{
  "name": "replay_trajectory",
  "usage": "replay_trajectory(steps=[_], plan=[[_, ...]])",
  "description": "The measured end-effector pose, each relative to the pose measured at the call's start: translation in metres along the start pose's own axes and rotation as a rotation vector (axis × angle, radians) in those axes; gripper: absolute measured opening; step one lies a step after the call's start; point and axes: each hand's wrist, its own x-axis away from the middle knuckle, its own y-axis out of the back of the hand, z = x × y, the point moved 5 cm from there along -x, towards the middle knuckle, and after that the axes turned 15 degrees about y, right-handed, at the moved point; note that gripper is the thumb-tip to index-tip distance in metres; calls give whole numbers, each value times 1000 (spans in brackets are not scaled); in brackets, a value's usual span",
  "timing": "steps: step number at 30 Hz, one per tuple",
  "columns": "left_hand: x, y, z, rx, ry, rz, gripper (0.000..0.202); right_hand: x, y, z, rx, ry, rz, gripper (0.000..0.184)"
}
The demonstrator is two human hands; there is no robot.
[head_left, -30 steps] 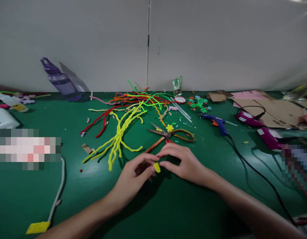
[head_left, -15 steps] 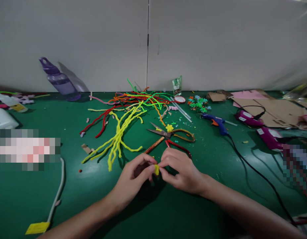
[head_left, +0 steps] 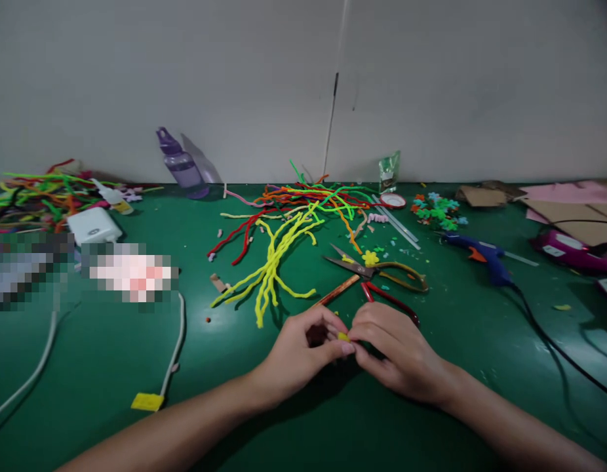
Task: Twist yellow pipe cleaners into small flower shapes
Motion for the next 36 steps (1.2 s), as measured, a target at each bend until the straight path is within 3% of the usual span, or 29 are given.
replay_trajectory(steps=[22, 36], plan=[[-1, 0, -3, 30, 15, -13, 20, 1, -6, -6, 37, -55, 63, 7], [-3, 3, -3, -79, 19, -35, 17, 1, -1, -5, 95, 60, 121, 10]])
